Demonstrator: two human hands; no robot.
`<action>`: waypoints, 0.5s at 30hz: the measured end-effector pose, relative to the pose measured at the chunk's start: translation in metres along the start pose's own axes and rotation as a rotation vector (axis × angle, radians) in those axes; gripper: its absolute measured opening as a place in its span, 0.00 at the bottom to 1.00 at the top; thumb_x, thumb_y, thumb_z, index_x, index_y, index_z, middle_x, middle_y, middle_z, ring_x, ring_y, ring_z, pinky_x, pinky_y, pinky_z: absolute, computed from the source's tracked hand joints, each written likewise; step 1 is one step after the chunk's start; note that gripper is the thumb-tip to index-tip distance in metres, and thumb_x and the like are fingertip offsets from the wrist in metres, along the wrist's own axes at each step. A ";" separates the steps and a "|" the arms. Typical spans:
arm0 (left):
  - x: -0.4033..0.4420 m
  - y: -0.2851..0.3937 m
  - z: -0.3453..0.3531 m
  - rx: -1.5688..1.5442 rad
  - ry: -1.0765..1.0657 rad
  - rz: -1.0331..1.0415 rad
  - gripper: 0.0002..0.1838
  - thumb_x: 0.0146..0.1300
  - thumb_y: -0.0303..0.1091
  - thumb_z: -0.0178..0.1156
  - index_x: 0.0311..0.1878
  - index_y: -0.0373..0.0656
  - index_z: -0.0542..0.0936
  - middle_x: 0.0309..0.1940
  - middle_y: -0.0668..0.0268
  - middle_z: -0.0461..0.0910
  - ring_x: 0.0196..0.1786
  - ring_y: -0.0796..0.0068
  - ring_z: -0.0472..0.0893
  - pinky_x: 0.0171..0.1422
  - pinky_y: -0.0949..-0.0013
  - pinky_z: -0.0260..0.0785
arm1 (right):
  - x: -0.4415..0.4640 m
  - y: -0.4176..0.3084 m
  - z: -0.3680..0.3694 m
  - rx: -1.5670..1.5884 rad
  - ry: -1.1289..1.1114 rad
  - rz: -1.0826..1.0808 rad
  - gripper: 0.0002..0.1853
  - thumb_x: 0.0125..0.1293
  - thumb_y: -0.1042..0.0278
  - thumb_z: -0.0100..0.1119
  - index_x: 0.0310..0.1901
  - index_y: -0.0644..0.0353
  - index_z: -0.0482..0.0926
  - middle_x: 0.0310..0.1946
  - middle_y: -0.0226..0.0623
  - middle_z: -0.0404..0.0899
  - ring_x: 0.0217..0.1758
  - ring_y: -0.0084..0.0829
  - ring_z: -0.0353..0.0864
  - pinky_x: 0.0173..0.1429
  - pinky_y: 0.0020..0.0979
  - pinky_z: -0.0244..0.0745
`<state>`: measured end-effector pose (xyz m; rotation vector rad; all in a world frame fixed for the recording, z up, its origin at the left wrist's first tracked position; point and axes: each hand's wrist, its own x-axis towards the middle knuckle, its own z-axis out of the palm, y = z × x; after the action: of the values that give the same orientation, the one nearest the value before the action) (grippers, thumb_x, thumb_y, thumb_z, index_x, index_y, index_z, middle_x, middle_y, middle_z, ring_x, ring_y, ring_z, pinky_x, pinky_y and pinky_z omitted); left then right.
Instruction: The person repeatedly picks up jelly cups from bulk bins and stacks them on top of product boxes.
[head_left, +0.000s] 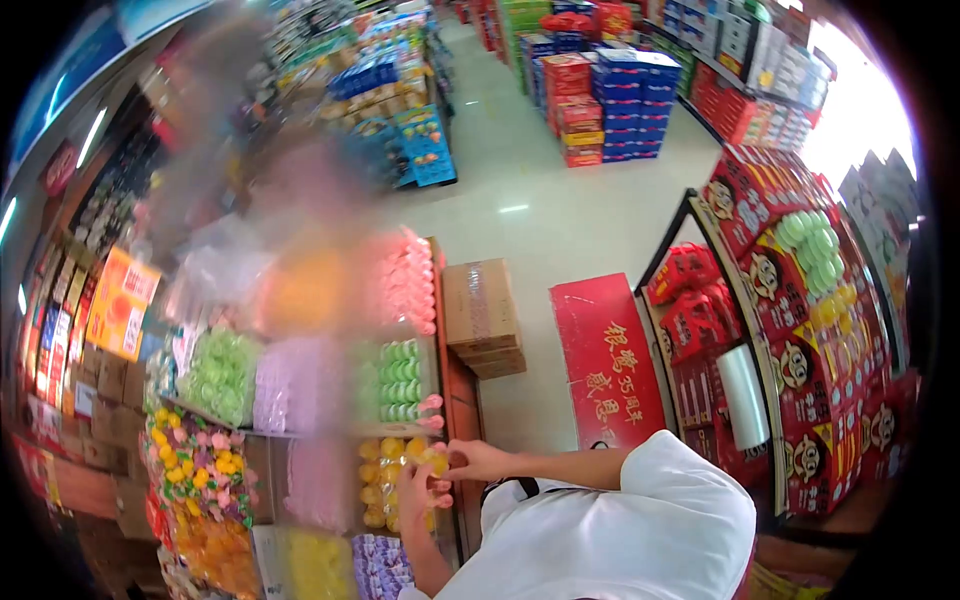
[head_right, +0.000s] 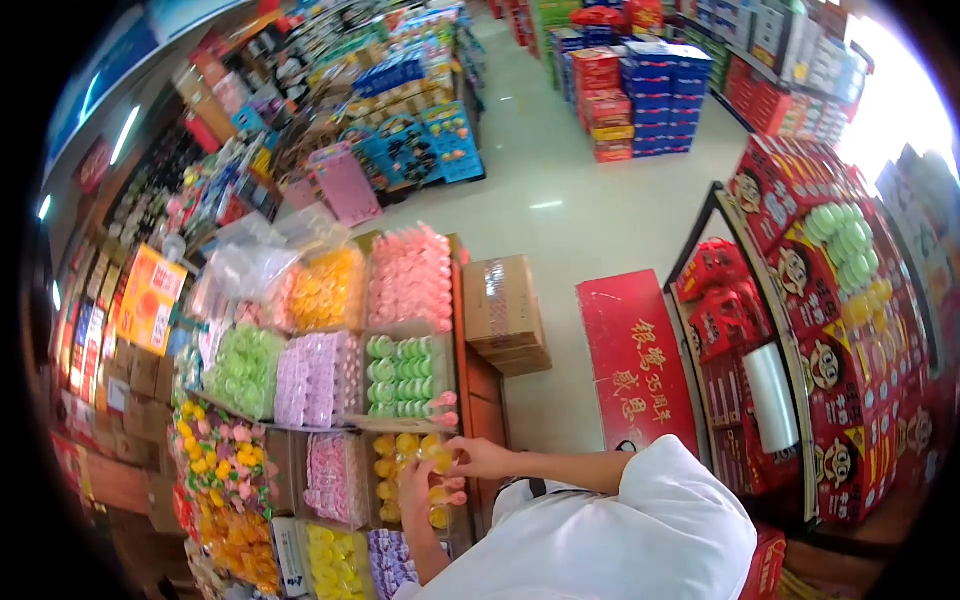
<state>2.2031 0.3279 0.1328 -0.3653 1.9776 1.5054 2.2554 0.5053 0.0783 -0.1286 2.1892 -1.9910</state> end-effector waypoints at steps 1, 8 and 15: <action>-0.002 0.006 0.022 -0.059 -0.102 -0.050 0.16 0.61 0.34 0.63 0.48 0.35 0.76 0.39 0.60 0.81 0.45 0.66 0.83 0.48 0.65 0.78 | -0.020 -0.009 -0.024 0.003 0.056 0.060 0.26 0.57 0.53 0.73 0.46 0.64 0.72 0.39 0.47 0.83 0.43 0.38 0.85 0.48 0.36 0.79; 0.004 0.022 0.193 -0.162 -0.749 0.158 0.18 0.63 0.30 0.60 0.56 0.38 0.75 0.49 0.63 0.80 0.50 0.70 0.82 0.55 0.65 0.77 | -0.156 -0.015 -0.129 -0.132 0.612 -0.037 0.25 0.53 0.57 0.77 0.40 0.62 0.70 0.62 0.48 0.74 0.57 0.48 0.78 0.60 0.37 0.74; -0.051 0.014 0.354 0.027 -1.136 0.085 0.21 0.62 0.29 0.56 0.59 0.36 0.72 0.52 0.61 0.79 0.53 0.70 0.80 0.54 0.66 0.74 | -0.299 0.012 -0.169 -0.056 1.084 0.021 0.31 0.56 0.61 0.75 0.56 0.64 0.71 0.58 0.45 0.77 0.58 0.40 0.79 0.62 0.37 0.73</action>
<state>2.3429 0.6569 0.1188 0.5111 1.0859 1.2697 2.5173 0.7266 0.1028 1.2296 2.7250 -2.2559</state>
